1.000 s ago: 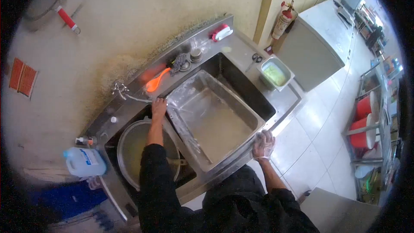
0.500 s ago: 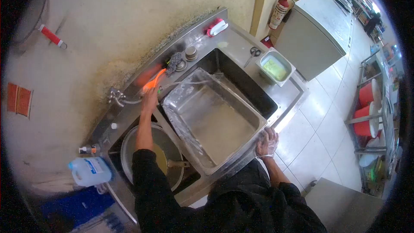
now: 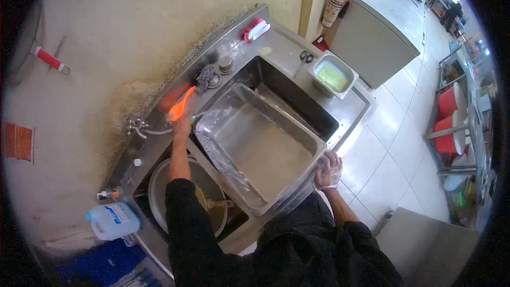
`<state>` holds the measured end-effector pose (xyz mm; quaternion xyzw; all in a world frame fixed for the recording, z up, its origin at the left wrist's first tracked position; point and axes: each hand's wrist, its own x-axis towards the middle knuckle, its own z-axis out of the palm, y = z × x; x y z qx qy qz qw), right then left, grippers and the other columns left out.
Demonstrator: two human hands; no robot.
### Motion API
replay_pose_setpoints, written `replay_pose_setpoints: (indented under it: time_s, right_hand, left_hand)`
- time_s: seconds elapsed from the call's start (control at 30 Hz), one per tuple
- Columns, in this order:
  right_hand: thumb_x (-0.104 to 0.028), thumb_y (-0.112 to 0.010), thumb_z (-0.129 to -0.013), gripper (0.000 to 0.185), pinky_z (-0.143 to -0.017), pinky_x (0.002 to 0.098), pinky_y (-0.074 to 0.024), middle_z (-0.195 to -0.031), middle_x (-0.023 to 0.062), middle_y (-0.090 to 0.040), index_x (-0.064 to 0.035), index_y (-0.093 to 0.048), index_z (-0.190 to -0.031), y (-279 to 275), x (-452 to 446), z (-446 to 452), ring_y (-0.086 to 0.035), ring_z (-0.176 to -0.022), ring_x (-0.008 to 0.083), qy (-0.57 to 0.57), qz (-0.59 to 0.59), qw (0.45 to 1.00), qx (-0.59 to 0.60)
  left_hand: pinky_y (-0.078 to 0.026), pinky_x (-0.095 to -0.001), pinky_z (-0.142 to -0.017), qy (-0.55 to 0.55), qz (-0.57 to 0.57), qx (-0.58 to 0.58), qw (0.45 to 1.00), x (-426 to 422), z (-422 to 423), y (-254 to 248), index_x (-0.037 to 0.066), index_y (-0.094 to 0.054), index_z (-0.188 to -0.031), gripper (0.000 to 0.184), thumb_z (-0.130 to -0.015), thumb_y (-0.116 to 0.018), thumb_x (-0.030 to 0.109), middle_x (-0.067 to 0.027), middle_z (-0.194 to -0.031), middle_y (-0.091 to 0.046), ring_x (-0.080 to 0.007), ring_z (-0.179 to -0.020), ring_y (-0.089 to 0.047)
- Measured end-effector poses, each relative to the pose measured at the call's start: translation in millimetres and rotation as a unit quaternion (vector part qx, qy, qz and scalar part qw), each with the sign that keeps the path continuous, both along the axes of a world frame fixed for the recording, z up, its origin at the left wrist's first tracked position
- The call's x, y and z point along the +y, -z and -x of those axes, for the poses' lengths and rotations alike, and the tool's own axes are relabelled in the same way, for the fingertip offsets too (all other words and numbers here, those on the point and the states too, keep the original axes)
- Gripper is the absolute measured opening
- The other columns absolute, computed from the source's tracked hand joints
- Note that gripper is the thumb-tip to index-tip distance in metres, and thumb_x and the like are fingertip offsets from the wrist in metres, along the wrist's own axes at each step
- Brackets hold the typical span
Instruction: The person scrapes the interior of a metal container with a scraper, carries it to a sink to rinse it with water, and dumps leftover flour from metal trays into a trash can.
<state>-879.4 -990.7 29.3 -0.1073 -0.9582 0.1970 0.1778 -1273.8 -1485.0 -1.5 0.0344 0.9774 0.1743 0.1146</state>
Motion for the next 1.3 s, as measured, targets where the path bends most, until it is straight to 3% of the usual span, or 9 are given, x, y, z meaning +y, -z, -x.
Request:
replay_pose_setpoints:
  time_s: [0.1,0.17,0.4,0.67,0.77,0.9,0.97,1.07,1.3]
  right_hand:
    - [-0.027,-0.054,-0.069,0.048,-0.103,0.0543,-0.0229,-0.128,0.0124,-0.045,-0.0076,-0.052,-0.113,-2.8,-1.3,1.5,-0.035,-0.125,0.0361,0.003,-0.004,1.000,0.001]
    - [-0.028,-0.055,-0.068,0.048,-0.102,0.0545,-0.0239,-0.126,0.0126,-0.046,-0.0083,-0.053,-0.112,-2.2,-1.3,1.0,-0.036,-0.124,0.0363,0.007,-0.006,1.000,0.001]
    - [-0.029,-0.053,-0.074,0.043,-0.101,0.0550,-0.0239,-0.124,0.0143,-0.047,-0.0080,-0.052,-0.112,-3.0,-2.2,2.1,-0.038,-0.122,0.0360,0.006,-0.017,1.000,0.004]
    - [-0.028,-0.053,-0.076,0.041,-0.099,0.0549,-0.0256,-0.124,0.0137,-0.047,-0.0076,-0.052,-0.111,-9.0,-3.1,2.3,-0.040,-0.120,0.0354,-0.003,-0.015,1.000,0.021]
    - [-0.028,-0.053,-0.076,0.041,-0.099,0.0551,-0.0255,-0.124,0.0137,-0.047,-0.0076,-0.052,-0.111,-5.1,-0.8,1.1,-0.039,-0.121,0.0357,-0.005,-0.006,1.000,0.023]
    - [-0.031,-0.053,-0.075,0.043,-0.100,0.0555,-0.0246,-0.125,0.0140,-0.047,-0.0078,-0.052,-0.111,0.4,-1.6,1.0,-0.038,-0.122,0.0362,0.008,-0.017,1.000,0.010]
    - [-0.024,-0.055,-0.068,0.045,-0.103,0.0546,-0.0223,-0.125,0.0138,-0.047,-0.0087,-0.053,-0.111,-2.8,-2.8,0.8,-0.037,-0.124,0.0361,0.007,0.006,1.000,0.017]
    - [-0.024,-0.055,-0.068,0.045,-0.102,0.0548,-0.0232,-0.124,0.0143,-0.047,-0.0087,-0.053,-0.110,-5.8,-2.4,0.7,-0.037,-0.123,0.0364,-0.001,0.003,1.000,0.025]
    - [-0.026,-0.053,-0.071,0.043,-0.100,0.0551,-0.0253,-0.123,0.0148,-0.047,-0.0087,-0.052,-0.110,-3.4,-2.2,1.1,-0.038,-0.122,0.0374,-0.004,-0.005,1.000,0.029]
  left_hand:
    - [-0.041,-0.0484,-0.089,0.035,-0.053,0.072,0.995,-6.6,-5.8,5.9,0.010,-0.050,-0.122,0.036,-0.087,-0.052,0.017,-0.0189,-0.102,-0.062,-0.0389,-0.098,-0.057]
    - [-0.042,-0.0470,-0.089,0.080,0.088,0.136,0.984,19.2,-32.3,-42.1,0.012,-0.055,-0.118,0.032,-0.087,-0.053,0.016,-0.0187,-0.106,-0.061,-0.0361,-0.104,-0.055]
    - [-0.045,-0.0475,-0.086,0.201,0.274,0.039,0.940,-7.2,-43.9,-25.0,0.011,-0.065,-0.101,0.022,-0.088,-0.051,0.019,-0.0158,-0.102,-0.064,-0.0336,-0.100,-0.059]
    - [-0.045,-0.0503,-0.085,0.002,0.168,0.058,0.984,-13.6,-27.7,4.0,0.008,-0.061,-0.110,0.029,-0.093,-0.044,0.024,-0.0219,-0.109,-0.059,-0.0364,-0.098,-0.059]
    - [-0.046,-0.0512,-0.085,0.027,0.132,0.062,0.989,19.1,-50.1,-51.6,0.011,-0.059,-0.113,0.028,-0.091,-0.047,0.023,-0.0200,-0.111,-0.058,-0.0369,-0.103,-0.057]
    - [-0.046,-0.0490,-0.086,0.133,0.197,0.047,0.970,0.5,-41.3,-34.9,0.019,-0.059,-0.118,0.031,-0.087,-0.054,0.019,-0.0176,-0.117,-0.056,-0.0372,-0.105,-0.055]
    - [-0.047,-0.0459,-0.084,0.110,0.114,0.055,0.986,10.7,-51.4,-56.0,0.026,-0.058,-0.120,0.039,-0.082,-0.060,0.015,-0.0170,-0.113,-0.059,-0.0357,-0.101,-0.057]
    - [-0.048,-0.0426,-0.080,0.239,0.021,0.042,0.970,-10.3,-53.4,-54.1,0.025,-0.059,-0.120,0.040,-0.081,-0.063,0.015,-0.0176,-0.107,-0.062,-0.0337,-0.097,-0.059]
    - [-0.048,-0.0386,-0.079,0.171,-0.068,-0.028,0.983,11.1,-89.5,-138.9,0.018,-0.062,-0.117,0.038,-0.080,-0.064,0.012,-0.0162,-0.101,-0.065,-0.0284,-0.094,-0.061]
